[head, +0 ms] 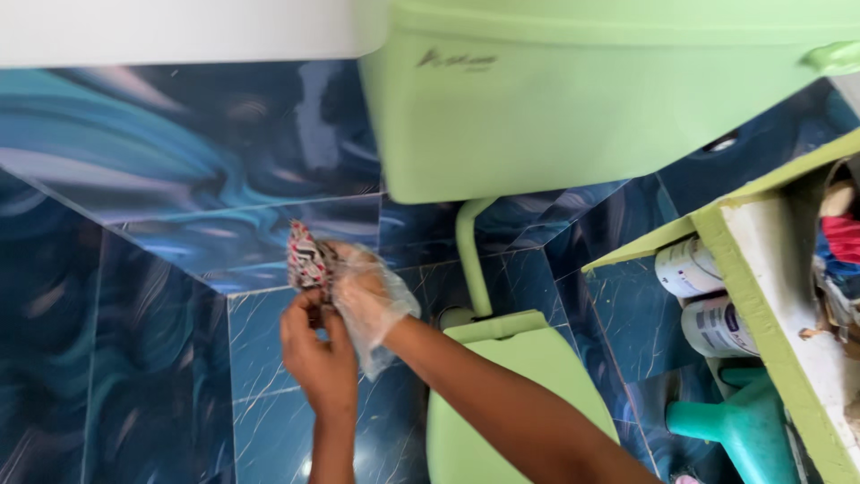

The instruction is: The person wipes the base, seat, and tank of a light green toilet using a cloth. The person then rinses the cloth under a handheld bidet sprayer and places it on the toilet seat.

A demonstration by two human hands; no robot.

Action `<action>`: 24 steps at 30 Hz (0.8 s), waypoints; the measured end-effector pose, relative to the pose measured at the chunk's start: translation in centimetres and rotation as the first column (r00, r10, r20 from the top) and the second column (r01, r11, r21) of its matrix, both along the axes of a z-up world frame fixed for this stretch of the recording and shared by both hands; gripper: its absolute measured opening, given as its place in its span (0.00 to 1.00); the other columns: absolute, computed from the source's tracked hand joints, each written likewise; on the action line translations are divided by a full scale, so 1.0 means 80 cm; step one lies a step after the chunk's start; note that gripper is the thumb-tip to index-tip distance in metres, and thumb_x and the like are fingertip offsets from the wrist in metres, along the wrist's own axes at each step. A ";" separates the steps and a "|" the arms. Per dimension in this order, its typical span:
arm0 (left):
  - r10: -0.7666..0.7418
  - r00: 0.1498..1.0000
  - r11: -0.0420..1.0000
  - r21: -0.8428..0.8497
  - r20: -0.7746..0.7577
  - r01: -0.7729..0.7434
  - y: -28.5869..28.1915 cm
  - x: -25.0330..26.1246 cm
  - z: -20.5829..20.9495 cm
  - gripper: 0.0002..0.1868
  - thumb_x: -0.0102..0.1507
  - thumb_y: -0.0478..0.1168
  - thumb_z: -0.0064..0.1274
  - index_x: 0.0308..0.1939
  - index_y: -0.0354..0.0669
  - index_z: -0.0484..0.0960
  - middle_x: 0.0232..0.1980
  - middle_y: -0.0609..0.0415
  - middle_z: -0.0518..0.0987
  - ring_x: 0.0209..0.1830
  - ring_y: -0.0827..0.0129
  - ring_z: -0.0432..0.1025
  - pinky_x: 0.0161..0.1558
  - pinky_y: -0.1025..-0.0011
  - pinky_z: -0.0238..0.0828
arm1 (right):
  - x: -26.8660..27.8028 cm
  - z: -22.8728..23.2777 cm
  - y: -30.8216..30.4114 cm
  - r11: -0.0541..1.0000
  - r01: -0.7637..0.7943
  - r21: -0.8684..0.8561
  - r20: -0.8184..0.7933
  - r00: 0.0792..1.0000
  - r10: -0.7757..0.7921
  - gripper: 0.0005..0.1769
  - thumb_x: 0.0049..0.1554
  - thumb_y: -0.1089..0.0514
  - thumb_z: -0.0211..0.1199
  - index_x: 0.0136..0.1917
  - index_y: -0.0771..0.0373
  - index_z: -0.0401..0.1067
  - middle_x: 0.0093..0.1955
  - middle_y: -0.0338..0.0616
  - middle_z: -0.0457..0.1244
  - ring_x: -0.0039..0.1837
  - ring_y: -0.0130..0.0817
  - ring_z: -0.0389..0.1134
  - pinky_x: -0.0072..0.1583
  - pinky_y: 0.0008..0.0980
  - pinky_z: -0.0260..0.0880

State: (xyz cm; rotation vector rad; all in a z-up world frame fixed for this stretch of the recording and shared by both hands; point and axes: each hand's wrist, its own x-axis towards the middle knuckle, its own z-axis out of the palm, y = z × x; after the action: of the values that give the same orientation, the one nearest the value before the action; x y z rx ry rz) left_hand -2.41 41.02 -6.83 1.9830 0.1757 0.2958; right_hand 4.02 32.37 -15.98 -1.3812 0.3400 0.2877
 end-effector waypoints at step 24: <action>-0.039 0.999 0.939 -0.341 -0.002 0.036 -0.150 0.138 -0.095 0.20 0.57 0.32 0.63 0.53 0.34 0.81 0.52 0.45 0.83 0.52 0.61 0.78 0.54 0.66 0.73 | 0.082 0.164 -0.036 -0.844 0.011 -0.536 -0.506 0.796 0.332 0.39 0.61 0.45 0.48 0.76 0.73 0.55 0.80 0.66 0.46 0.82 0.61 0.39 0.78 0.56 0.25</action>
State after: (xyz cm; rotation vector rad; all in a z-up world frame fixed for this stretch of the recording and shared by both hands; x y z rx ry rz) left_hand 8.64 29.01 -14.44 1.6409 0.1818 0.2149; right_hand 10.60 29.46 -2.89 -3.9395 -0.4443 0.2674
